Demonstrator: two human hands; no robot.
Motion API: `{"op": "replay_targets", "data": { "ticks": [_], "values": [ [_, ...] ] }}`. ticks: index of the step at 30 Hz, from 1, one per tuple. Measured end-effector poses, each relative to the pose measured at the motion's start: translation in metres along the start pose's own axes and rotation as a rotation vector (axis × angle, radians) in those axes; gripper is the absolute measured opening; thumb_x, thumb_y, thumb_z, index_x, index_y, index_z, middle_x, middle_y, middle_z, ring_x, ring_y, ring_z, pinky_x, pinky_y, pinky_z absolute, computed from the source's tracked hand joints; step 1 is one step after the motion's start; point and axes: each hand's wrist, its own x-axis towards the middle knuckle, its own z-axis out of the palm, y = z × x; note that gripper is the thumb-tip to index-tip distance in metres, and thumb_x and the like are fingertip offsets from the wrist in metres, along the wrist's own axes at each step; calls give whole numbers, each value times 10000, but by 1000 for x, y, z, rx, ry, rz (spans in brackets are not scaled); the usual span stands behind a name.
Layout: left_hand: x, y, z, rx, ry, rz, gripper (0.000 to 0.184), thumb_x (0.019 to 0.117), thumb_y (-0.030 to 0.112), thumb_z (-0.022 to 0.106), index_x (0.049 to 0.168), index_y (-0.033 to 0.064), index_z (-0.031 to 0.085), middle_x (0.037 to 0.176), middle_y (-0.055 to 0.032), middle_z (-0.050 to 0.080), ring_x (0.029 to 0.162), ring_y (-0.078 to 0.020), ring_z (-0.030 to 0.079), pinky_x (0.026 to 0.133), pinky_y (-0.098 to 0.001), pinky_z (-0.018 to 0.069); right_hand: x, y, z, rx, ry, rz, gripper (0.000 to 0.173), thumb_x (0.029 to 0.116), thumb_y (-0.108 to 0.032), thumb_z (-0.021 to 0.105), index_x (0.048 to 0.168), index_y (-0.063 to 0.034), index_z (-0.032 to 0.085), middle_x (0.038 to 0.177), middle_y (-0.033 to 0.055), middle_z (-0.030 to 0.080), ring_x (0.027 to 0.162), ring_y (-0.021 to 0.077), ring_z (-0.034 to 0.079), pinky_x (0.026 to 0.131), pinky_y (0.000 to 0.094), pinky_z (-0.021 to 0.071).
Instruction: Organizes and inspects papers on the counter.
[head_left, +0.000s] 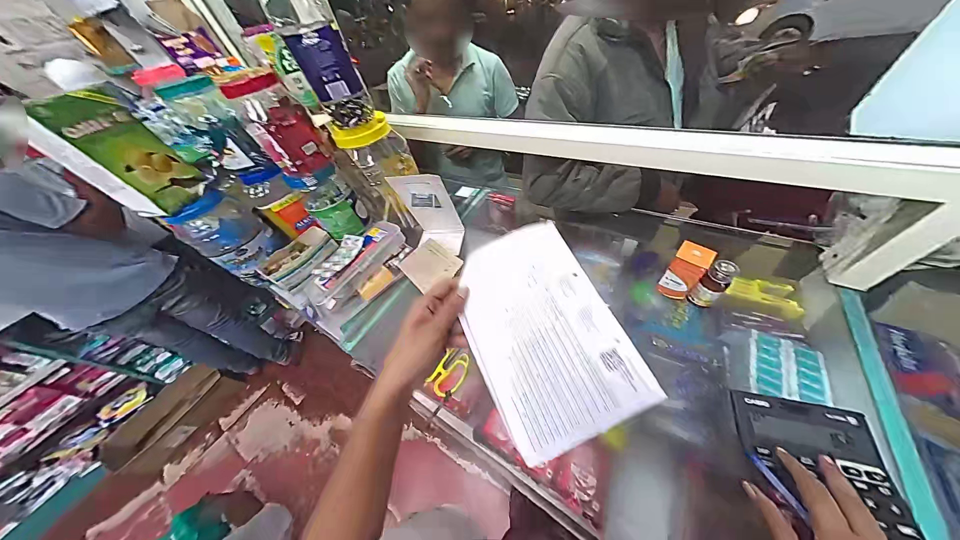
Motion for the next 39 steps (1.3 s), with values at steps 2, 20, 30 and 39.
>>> {"op": "replay_targets", "data": {
  "ticks": [2, 20, 30, 39],
  "values": [
    [3, -48, 26, 176, -65, -50, 293, 1096, 156, 422, 1266, -28, 574, 885, -55, 708, 692, -101, 696, 620, -283, 606, -2, 1, 2, 72, 40, -69, 464, 1046, -264, 548, 1347, 86, 591, 1446, 369, 498, 1188, 543, 610, 912, 651, 511],
    [31, -78, 91, 272, -381, -309, 659, 1040, 132, 526, 1594, 54, 178, 846, -78, 658, 599, -98, 606, 551, -259, 521, -16, -29, 34, 197, -94, -369, 332, 963, -241, 627, 1161, -7, 755, 1341, 195, 671, 915, 405, 759, 653, 580, 583],
    [-9, 20, 158, -385, -365, 88, 201, 1022, -65, 457, 1064, -40, 652, 742, -85, 732, 626, -149, 747, 636, -310, 665, -12, -57, -3, 915, 89, -355, 219, 942, -149, 665, 1156, -102, 673, 852, -117, 726, 742, -111, 641, 660, 93, 537],
    [-3, 14, 145, -197, -404, 128, 177, 1014, 1, 581, 1184, -40, 604, 950, -118, 745, 852, -162, 768, 827, -297, 651, -1, -48, -9, 1485, -211, -183, 266, 1001, -155, 629, 1256, -146, 702, 1009, -6, 783, 839, 61, 750, 706, 216, 627]
  ]
}}
